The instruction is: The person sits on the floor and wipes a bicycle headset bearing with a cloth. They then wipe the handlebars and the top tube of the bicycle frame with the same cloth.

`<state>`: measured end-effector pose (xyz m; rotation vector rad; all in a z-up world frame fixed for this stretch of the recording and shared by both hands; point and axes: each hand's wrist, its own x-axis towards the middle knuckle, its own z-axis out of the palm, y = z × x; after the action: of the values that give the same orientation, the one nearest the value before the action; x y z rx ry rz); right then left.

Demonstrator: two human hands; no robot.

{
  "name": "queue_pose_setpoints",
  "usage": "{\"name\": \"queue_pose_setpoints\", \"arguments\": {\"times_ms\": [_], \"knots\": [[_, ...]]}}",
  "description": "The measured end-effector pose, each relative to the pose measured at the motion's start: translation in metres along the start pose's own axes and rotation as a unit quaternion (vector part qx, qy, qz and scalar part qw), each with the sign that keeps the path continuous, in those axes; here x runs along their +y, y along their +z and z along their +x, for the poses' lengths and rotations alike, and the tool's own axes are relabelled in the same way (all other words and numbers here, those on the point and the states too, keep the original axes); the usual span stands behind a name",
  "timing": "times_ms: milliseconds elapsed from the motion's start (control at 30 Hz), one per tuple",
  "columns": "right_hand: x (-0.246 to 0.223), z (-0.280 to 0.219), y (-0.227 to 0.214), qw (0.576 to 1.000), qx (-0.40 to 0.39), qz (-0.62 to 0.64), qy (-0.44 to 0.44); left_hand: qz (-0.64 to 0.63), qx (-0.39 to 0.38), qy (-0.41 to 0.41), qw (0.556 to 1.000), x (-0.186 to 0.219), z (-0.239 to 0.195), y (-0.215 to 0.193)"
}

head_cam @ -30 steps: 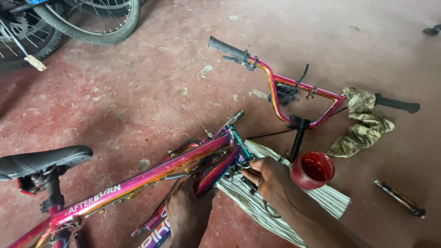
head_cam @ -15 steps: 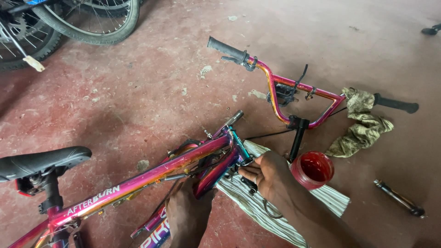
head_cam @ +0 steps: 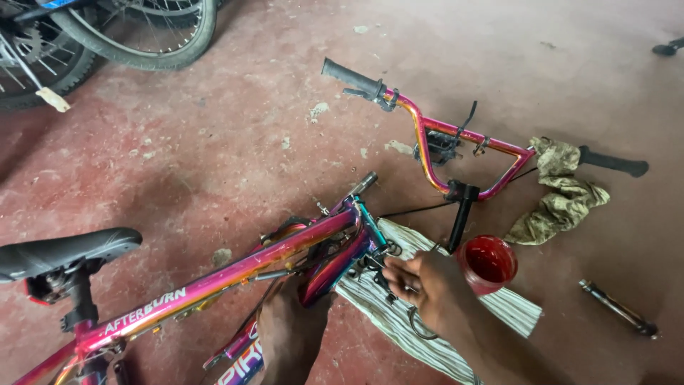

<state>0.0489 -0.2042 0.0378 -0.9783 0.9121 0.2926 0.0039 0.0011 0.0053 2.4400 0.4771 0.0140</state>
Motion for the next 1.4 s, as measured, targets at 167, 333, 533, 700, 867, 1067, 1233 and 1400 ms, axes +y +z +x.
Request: {"name": "queue_pose_setpoints", "arguments": {"times_ms": [167,333,533,700,867,1067,1233,1400], "knots": [[0.04,0.013,-0.018,0.994,0.02,-0.103,-0.021,0.003,-0.02,-0.02,1.0,0.003,-0.003,-0.005],[0.081,0.041,-0.038,0.87,-0.04,-0.411,-0.269,-0.013,-0.028,-0.006,1.0,0.006,-0.003,-0.008],[0.095,0.038,-0.029,0.808,-0.041,-0.499,-0.312,-0.004,-0.028,-0.011,1.0,0.006,-0.003,-0.009],[0.107,0.054,-0.026,0.805,-0.019,-0.489,-0.337,-0.001,-0.02,-0.002,1.0,0.001,-0.003,-0.006],[0.085,0.005,-0.002,0.842,-0.026,-0.487,-0.231,-0.023,-0.027,0.009,0.999,0.001,-0.003,-0.008],[0.079,0.021,-0.019,0.888,0.016,-0.354,-0.291,-0.03,-0.032,-0.006,0.999,0.001,0.001,-0.004],[0.071,0.057,-0.036,0.66,0.07,-0.579,-0.473,-0.033,-0.013,0.024,0.999,-0.006,0.001,-0.003],[0.057,0.066,-0.031,0.582,0.049,-0.614,-0.532,-0.039,-0.021,0.01,0.999,-0.003,0.002,-0.009]]}}
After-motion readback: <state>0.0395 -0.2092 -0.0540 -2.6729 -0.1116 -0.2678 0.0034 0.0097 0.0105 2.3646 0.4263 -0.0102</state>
